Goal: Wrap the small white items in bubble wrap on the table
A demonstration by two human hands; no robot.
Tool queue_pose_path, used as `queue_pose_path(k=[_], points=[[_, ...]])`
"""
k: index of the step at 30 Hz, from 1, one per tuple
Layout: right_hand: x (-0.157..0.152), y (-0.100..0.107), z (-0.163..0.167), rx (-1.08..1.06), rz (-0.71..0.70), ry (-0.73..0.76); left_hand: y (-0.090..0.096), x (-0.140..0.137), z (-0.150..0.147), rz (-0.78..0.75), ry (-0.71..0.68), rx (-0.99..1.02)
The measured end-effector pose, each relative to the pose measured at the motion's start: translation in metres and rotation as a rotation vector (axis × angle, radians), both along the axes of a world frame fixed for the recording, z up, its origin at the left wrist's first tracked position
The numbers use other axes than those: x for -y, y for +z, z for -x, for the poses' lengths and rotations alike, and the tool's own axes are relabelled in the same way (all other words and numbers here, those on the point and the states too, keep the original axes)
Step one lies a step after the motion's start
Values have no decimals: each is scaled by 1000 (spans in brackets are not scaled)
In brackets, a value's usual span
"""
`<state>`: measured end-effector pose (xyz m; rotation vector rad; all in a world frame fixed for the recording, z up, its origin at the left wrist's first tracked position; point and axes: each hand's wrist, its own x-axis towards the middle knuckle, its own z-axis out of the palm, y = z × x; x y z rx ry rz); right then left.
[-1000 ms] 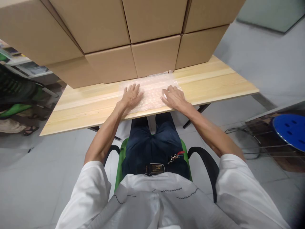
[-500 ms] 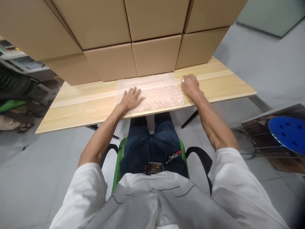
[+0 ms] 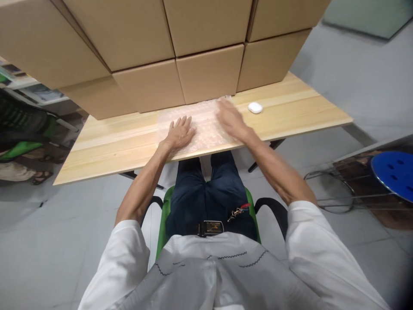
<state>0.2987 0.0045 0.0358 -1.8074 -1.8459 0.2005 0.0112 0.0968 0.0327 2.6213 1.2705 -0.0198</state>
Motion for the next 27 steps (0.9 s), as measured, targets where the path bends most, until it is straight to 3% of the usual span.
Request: queue_pose_path(k=[4,7,12,22,27], points=[[-17,-1,86,-140,99,332,-7,6,-14,-29,-16,-93],[-19,-6,101,-44,226,324,-11,11,-13,-62,-15,-88],[-9,-14,55,168,333,151,-10,13,9,-89,18,-38],[19,-29,-28,230,300,-37,-18,5,68,-156,83,-27],[35,-30,-32,213,150,-210,-7,10,110,-179,161,-99]])
